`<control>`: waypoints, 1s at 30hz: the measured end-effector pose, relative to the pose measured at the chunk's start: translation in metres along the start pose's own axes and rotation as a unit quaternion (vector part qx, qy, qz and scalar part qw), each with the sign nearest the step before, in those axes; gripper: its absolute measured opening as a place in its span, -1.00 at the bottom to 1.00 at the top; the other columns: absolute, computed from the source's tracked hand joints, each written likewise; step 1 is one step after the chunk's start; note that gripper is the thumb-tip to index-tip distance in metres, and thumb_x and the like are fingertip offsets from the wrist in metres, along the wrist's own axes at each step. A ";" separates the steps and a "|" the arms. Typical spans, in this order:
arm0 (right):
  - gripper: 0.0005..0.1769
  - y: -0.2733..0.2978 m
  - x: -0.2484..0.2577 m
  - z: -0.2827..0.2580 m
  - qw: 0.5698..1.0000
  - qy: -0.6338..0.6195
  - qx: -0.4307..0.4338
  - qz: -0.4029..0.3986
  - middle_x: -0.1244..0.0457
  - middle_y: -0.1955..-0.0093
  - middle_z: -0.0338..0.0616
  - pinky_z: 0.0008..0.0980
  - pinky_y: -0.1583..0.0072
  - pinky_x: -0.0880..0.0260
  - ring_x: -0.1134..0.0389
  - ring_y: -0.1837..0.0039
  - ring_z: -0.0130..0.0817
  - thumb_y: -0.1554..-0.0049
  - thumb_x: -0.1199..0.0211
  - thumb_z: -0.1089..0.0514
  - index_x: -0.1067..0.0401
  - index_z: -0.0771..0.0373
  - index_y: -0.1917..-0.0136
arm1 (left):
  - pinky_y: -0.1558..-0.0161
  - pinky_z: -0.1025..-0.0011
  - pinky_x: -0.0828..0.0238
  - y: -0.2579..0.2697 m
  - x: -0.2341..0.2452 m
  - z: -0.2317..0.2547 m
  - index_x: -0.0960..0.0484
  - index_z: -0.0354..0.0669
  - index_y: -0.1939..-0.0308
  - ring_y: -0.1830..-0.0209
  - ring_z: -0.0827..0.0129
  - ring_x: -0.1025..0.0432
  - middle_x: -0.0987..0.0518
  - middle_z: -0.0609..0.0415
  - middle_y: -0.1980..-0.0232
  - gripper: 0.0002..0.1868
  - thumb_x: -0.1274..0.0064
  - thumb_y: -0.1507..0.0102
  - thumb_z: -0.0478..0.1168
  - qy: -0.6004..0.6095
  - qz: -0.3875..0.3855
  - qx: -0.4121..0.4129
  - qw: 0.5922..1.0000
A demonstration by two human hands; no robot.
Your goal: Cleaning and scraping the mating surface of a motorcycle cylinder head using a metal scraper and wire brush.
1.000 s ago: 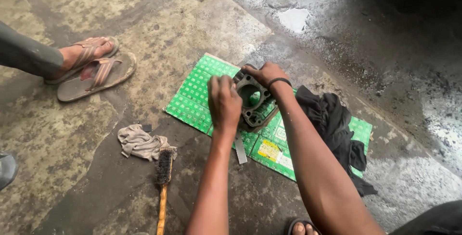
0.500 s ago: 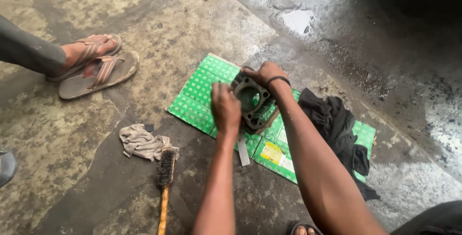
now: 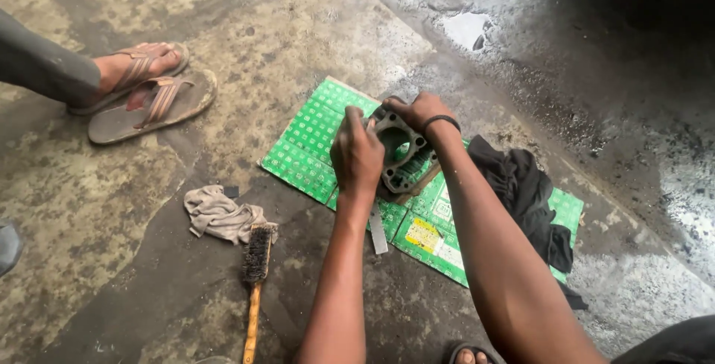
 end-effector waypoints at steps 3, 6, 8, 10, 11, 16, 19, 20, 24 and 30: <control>-0.01 0.015 0.001 -0.004 0.998 -0.031 -0.044 -0.026 -0.41 -0.06 0.26 -0.01 -0.08 -0.53 -0.51 -0.06 0.08 0.09 -0.22 -0.61 -0.55 0.41 -0.05 | 0.30 0.26 -0.59 -0.009 -0.002 -0.014 -0.41 -0.29 -0.03 0.20 0.13 -0.63 -0.65 -0.16 0.18 -0.85 0.07 -0.42 -0.30 0.068 -0.079 0.117 0.988; 0.04 -0.007 0.001 0.003 1.000 0.010 0.006 0.006 -0.39 -0.07 0.35 -0.01 -0.13 -0.45 -0.45 -0.10 0.14 0.04 -0.25 -0.63 -0.56 0.50 -0.03 | 0.24 0.25 -0.62 -0.008 0.048 0.005 -0.36 -0.29 -0.03 0.14 0.10 -0.62 -0.62 -0.20 0.11 -0.86 0.09 -0.47 -0.27 0.162 0.040 0.072 0.983; 0.05 -0.004 0.001 0.008 1.000 -0.002 -0.005 -0.012 -0.40 -0.07 0.35 -0.02 -0.12 -0.47 -0.47 -0.09 0.13 0.04 -0.24 -0.63 -0.56 0.50 -0.04 | 0.21 0.25 -0.61 0.005 0.045 0.012 -0.36 -0.30 -0.02 0.13 0.09 -0.61 -0.62 -0.22 0.10 -0.84 0.07 -0.47 -0.27 0.167 0.064 0.034 0.983; 0.05 -0.014 -0.001 0.007 1.000 -0.013 -0.006 -0.022 -0.40 -0.06 0.35 -0.03 -0.12 -0.49 -0.49 -0.09 0.12 0.05 -0.23 -0.63 -0.55 0.50 -0.04 | 0.19 0.24 -0.60 0.005 0.030 0.011 -0.35 -0.31 -0.01 0.11 0.08 -0.60 -0.61 -0.23 0.08 -0.83 0.04 -0.47 -0.27 0.174 0.098 -0.012 0.980; 0.04 -0.020 -0.004 0.011 1.000 -0.008 -0.001 -0.008 -0.39 -0.06 0.35 -0.02 -0.12 -0.47 -0.46 -0.09 0.14 0.06 -0.25 -0.63 -0.54 0.48 -0.05 | 0.20 0.23 -0.57 0.005 0.010 0.006 -0.35 -0.30 0.00 0.12 0.06 -0.59 -0.62 -0.23 0.10 -0.82 0.04 -0.45 -0.26 0.137 0.068 -0.011 0.988; 0.03 -0.011 -0.013 0.016 0.998 -0.024 -0.024 -0.043 -0.42 -0.02 0.32 -0.01 -0.12 -0.51 -0.51 -0.07 0.13 0.07 -0.23 -0.62 -0.59 0.50 0.02 | 0.25 0.23 -0.55 -0.008 0.008 -0.004 -0.36 -0.30 -0.01 0.17 0.08 -0.58 -0.61 -0.20 0.12 -0.81 0.07 -0.43 -0.24 0.090 -0.003 0.054 0.994; 0.04 -0.026 -0.004 0.019 1.000 0.009 0.022 0.003 -0.40 0.01 0.41 -0.02 -0.13 -0.44 -0.46 -0.07 0.18 0.04 -0.27 -0.64 -0.58 0.52 0.05 | 0.21 0.26 -0.62 -0.013 0.023 0.006 -0.35 -0.29 -0.03 0.14 0.14 -0.60 -0.59 -0.22 0.06 -0.82 0.09 -0.48 -0.23 0.194 0.060 0.027 0.979; 0.03 -0.019 0.000 0.021 1.000 -0.012 -0.005 -0.008 -0.40 0.00 0.37 -0.01 -0.12 -0.47 -0.48 -0.07 0.16 0.07 -0.26 -0.63 -0.57 0.50 0.05 | 0.20 0.26 -0.62 -0.004 0.011 0.006 -0.36 -0.29 -0.02 0.13 0.12 -0.59 -0.59 -0.22 0.06 -0.83 0.07 -0.48 -0.24 0.192 0.051 0.012 0.980; 0.08 -0.034 -0.009 0.032 0.999 -0.038 -0.008 0.027 -0.35 -0.02 0.37 -0.03 -0.11 -0.44 -0.44 -0.09 0.17 0.08 -0.29 -0.66 -0.49 0.51 -0.01 | 0.28 0.27 -0.57 0.000 -0.032 -0.005 -0.39 -0.31 0.03 0.17 0.11 -0.58 -0.60 -0.18 0.12 -0.85 0.04 -0.42 -0.28 0.102 -0.056 0.046 0.992; 0.06 -0.058 -0.022 0.039 0.999 0.009 0.024 0.030 -0.36 -0.06 0.44 0.00 -0.14 -0.40 -0.41 -0.13 0.21 0.02 -0.26 -0.65 -0.55 0.50 0.00 | 0.16 0.25 -0.55 -0.022 0.033 0.008 -0.39 -0.36 0.02 0.09 0.11 -0.57 -0.57 -0.23 0.04 -0.88 0.04 -0.43 -0.36 0.146 0.069 -0.012 0.987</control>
Point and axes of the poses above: each hand's wrist, its own y-axis away from the middle knuckle, its own x-axis out of the back of the hand, z = x × y, the point moved 7 cm from there along -y, towards the middle knuckle
